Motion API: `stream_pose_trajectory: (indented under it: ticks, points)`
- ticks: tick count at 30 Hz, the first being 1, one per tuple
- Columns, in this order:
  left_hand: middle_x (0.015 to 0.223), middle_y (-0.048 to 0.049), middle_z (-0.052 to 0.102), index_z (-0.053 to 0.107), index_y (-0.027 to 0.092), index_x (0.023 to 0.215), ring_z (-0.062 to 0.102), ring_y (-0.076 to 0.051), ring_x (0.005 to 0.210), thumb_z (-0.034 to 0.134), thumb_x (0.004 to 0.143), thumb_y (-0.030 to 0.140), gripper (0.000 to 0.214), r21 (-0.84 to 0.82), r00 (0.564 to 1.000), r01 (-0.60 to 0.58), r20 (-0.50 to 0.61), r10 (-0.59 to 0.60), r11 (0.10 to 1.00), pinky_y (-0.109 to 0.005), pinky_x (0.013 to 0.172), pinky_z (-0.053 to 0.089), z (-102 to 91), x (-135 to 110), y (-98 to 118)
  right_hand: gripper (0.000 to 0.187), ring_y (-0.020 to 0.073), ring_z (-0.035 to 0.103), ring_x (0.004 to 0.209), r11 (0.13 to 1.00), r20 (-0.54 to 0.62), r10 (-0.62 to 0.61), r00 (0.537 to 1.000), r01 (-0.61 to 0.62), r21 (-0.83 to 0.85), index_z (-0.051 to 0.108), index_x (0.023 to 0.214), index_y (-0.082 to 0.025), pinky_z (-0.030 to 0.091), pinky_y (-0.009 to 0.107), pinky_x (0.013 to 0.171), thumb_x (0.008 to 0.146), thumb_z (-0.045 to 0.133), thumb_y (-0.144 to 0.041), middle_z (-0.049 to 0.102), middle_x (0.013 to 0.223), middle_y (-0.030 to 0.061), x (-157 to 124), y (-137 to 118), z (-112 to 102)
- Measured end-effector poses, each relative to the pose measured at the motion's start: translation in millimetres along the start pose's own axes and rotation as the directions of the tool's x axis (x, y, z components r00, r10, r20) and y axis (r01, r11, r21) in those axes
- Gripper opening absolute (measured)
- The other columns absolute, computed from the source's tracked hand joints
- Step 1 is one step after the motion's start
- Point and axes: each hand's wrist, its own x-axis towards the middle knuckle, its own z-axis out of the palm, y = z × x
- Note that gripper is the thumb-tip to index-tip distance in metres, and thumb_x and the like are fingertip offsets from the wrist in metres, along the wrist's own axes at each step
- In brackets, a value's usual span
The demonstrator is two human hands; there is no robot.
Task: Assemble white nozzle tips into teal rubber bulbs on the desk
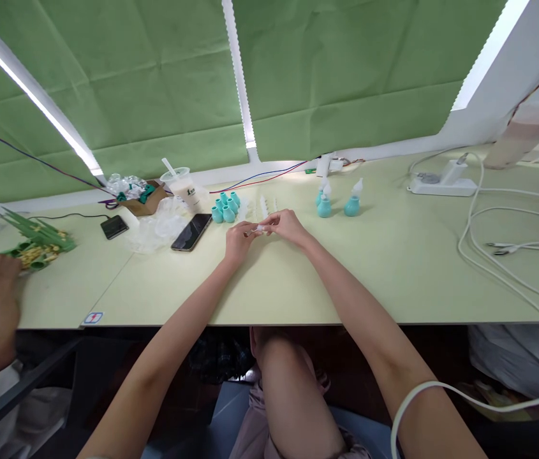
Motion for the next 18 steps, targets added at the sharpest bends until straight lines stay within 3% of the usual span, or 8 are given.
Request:
stream_pose_trajectory:
  ticks: [4, 7, 11, 14, 18]
  points:
    - [0.091, -0.0049, 0.069, 0.072, 0.022, 0.090, 0.060, -0.014, 0.071, 0.065, 0.077, 0.027, 0.016, -0.085, 1.000, 0.016, -0.020, -0.018, 0.996, -0.027, 0.069, 0.046, -0.5, 3.4, 1.8, 0.023, 0.0165, 0.065, 0.061, 1.000, 0.009, -0.005, 1.000, 0.005, 0.001, 0.071, 0.081, -0.017, 0.050, 0.027, 0.061, 0.066, 0.071, -0.035, 0.069, 0.070, 0.0043, 0.3, -5.0, -1.7]
    - [0.090, -0.0055, 0.070, 0.072, 0.020, 0.091, 0.061, -0.014, 0.071, 0.065, 0.076, 0.033, 0.021, -0.260, 0.989, 0.114, -0.063, -0.134, 0.959, -0.027, 0.068, 0.049, -1.1, 8.0, 5.0, 0.030, 0.0151, 0.066, 0.066, 0.997, -0.020, -0.040, 0.999, 0.041, 0.070, 0.067, 0.094, -0.018, 0.050, 0.026, 0.064, 0.070, 0.067, -0.037, 0.069, 0.084, 0.0045, 1.3, -8.8, -1.3]
    - [0.083, -0.0068, 0.070, 0.068, 0.014, 0.097, 0.064, -0.015, 0.070, 0.063, 0.075, 0.042, 0.036, -0.587, 0.957, 0.254, 0.037, -0.288, 0.768, -0.029, 0.067, 0.053, -1.0, 12.9, 5.3, 0.040, 0.0156, 0.064, 0.076, 0.993, -0.037, -0.058, 0.998, 0.061, 0.097, 0.062, 0.108, -0.021, 0.050, 0.028, 0.066, 0.074, 0.062, -0.042, 0.066, 0.102, 0.0067, 3.0, -6.2, 4.4]
    - [0.082, -0.0066, 0.070, 0.064, 0.012, 0.106, 0.065, -0.016, 0.073, 0.061, 0.075, 0.046, 0.046, -0.703, 0.956, 0.269, 0.110, -0.273, 0.658, -0.029, 0.067, 0.054, -1.8, 14.1, 3.7, 0.045, 0.0184, 0.062, 0.087, 0.994, -0.052, -0.084, 0.995, 0.087, 0.065, 0.062, 0.109, -0.022, 0.049, 0.031, 0.072, 0.069, 0.067, -0.041, 0.065, 0.108, 0.0069, 4.2, -1.7, 10.4]
    - [0.082, -0.0056, 0.070, 0.056, 0.013, 0.119, 0.065, -0.015, 0.073, 0.062, 0.075, 0.047, 0.056, -0.741, 0.965, 0.259, 0.164, -0.207, 0.619, -0.028, 0.067, 0.054, -3.4, 14.3, 4.0, 0.045, 0.0194, 0.061, 0.090, 0.995, -0.114, -0.076, 0.991, 0.084, 0.063, 0.063, 0.107, -0.022, 0.048, 0.030, 0.069, 0.065, 0.070, -0.035, 0.064, 0.110, 0.0063, 5.1, -1.0, 14.9]
